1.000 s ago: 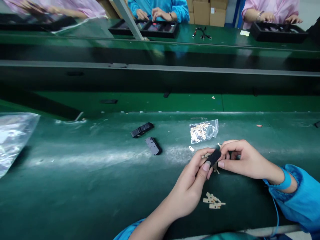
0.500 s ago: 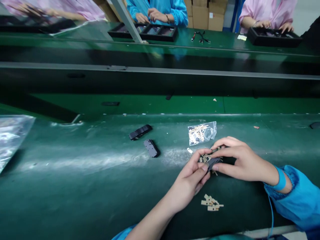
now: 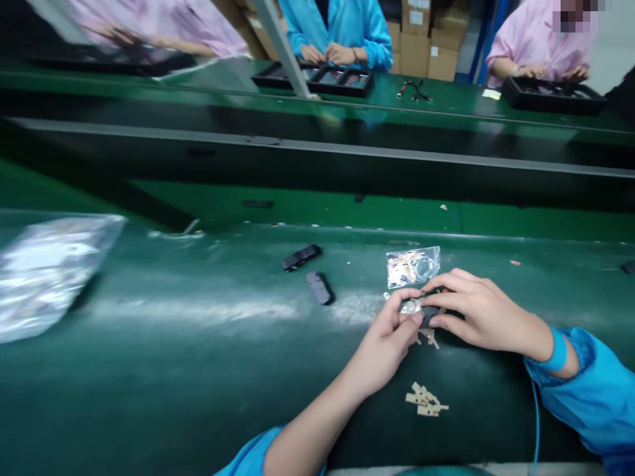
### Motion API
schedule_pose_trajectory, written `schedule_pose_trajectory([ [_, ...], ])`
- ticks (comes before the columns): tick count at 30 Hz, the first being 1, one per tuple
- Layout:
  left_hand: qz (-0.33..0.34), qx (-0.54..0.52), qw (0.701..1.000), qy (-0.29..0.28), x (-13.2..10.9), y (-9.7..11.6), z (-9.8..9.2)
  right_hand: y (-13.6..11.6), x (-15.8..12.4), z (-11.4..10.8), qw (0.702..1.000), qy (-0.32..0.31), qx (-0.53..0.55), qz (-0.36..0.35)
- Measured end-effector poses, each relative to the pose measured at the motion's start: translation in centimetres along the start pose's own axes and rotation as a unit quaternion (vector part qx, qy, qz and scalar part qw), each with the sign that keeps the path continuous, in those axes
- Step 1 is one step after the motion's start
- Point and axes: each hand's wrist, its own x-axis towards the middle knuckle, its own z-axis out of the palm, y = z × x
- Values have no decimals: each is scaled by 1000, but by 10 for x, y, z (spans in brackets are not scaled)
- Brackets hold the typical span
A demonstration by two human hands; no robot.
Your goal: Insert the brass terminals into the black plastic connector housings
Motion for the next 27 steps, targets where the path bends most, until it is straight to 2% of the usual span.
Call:
schedule_pose_trajectory([
  [2, 25, 21, 999, 13, 1, -1, 0, 0, 4, -1, 1000, -13, -17, -12],
  [4, 56, 106, 991, 53, 1, 1, -4, 8, 10, -3, 1000, -8, -18, -24],
  [5, 73, 166, 980, 84, 0, 4, -8, 17, 12, -5, 999, 12, -18, -27],
  [7, 107, 276, 944, 144, -2, 11, -18, 44, 19, -8, 994, 106, -36, -4],
  [8, 121, 312, 927, 167, -3, 15, -23, 62, 22, -9, 982, 174, -59, 33],
  [10, 132, 359, 905, 185, -8, 22, -34, 101, 25, -12, 937, 294, -111, 150],
  [12, 135, 409, 888, 162, -15, 26, -40, 134, 23, -12, 900, 318, -153, 256],
  [14, 143, 461, 871, 96, -24, 25, -40, 149, 18, -9, 882, 313, -173, 307],
  [16, 147, 499, 854, 6, -32, 20, -36, 139, 12, -3, 890, 313, -168, 285],
  [19, 138, 534, 829, -95, -42, 10, -26, 87, 2, 9, 937, 289, -86, 178],
  [21, 132, 551, 816, -114, -44, 3, -22, 46, -6, 18, 970, 213, 7, 117],
  [23, 128, 558, 812, -113, -44, -1, -21, 11, -15, 27, 989, 94, 85, 73],
  [25, 128, 554, 816, -109, -43, -3, -22, -11, -24, 37, 990, -19, 123, 64],
  [27, 127, 550, 819, -103, -42, -3, -23, -23, -32, 46, 985, -91, 116, 88],
])
